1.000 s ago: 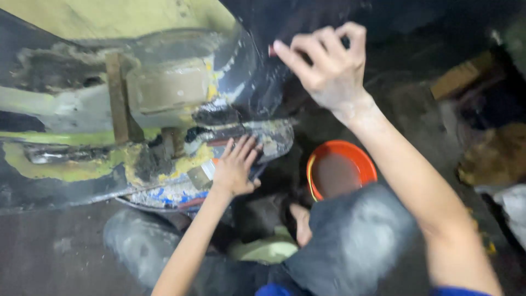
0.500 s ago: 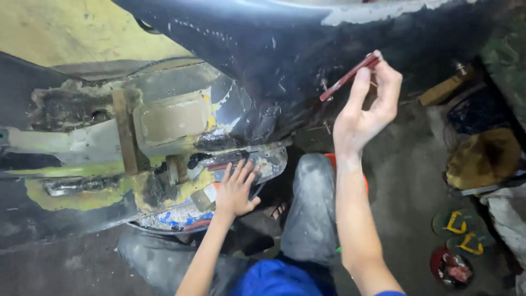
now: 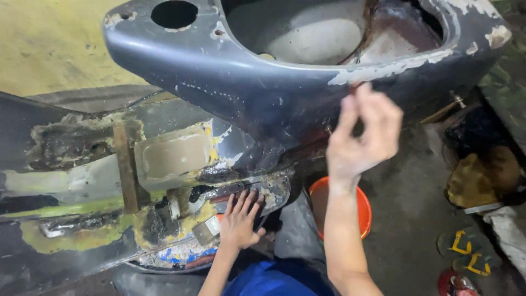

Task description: The person sands the surface of a dark grey car fender using a sanding block and a sanding sponge. They work on the edges and curves of the part, occasionally wiping the surface with their hand to check the finish.

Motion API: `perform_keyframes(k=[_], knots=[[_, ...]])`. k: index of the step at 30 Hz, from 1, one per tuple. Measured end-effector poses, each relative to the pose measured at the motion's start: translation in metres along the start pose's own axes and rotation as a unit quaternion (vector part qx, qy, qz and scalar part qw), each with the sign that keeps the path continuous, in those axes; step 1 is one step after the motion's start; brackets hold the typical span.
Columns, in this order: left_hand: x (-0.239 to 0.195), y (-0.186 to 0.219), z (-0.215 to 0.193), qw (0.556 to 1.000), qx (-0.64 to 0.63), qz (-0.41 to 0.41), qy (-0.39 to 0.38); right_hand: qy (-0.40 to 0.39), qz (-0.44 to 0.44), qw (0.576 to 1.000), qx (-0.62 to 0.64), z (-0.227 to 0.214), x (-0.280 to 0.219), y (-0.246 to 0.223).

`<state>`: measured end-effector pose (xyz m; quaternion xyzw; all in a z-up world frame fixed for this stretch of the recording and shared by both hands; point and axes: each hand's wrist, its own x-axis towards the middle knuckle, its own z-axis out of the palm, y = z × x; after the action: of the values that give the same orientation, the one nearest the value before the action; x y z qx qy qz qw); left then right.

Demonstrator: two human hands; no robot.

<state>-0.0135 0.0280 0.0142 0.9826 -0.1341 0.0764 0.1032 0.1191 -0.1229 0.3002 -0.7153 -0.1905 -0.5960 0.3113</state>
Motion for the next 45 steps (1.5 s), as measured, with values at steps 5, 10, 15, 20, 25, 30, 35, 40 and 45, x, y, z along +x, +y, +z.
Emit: perform_keyframes(k=[5,10,15,20,25,30,35,40,45], knots=[[0.002,0.0,-0.006,1.0,-0.011,0.002,0.003,0.043,0.069,0.995,0.055,0.014,0.003,-0.012],[0.0,0.001,-0.004,1.0,-0.006,-0.001,-0.001,-0.036,0.053,0.997,0.033,0.002,-0.027,-0.031],[-0.002,0.003,-0.003,1.0,0.012,0.0,0.019,0.0,0.092,0.991,0.099,0.012,-0.006,-0.035],[0.006,0.005,-0.024,0.998,0.008,-0.021,-0.056,-0.027,0.081,0.995,0.059,0.016,-0.088,-0.044],[0.007,0.009,-0.031,0.99,0.008,-0.048,-0.136,-0.008,0.1,0.991,0.086,0.025,-0.089,-0.04],[0.006,0.01,-0.032,0.989,-0.01,-0.054,-0.141,0.05,0.088,0.984,0.147,0.033,-0.077,-0.044],[0.0,0.008,-0.024,0.998,-0.028,-0.028,-0.051,-0.043,0.117,0.986,0.112,0.021,-0.127,-0.034],[-0.002,0.002,-0.004,0.999,-0.007,0.017,0.028,0.019,0.119,0.988,0.093,0.029,-0.055,-0.045],[-0.001,0.0,-0.01,0.999,-0.013,0.018,0.04,-0.057,0.066,0.981,0.173,0.034,-0.123,-0.035]])
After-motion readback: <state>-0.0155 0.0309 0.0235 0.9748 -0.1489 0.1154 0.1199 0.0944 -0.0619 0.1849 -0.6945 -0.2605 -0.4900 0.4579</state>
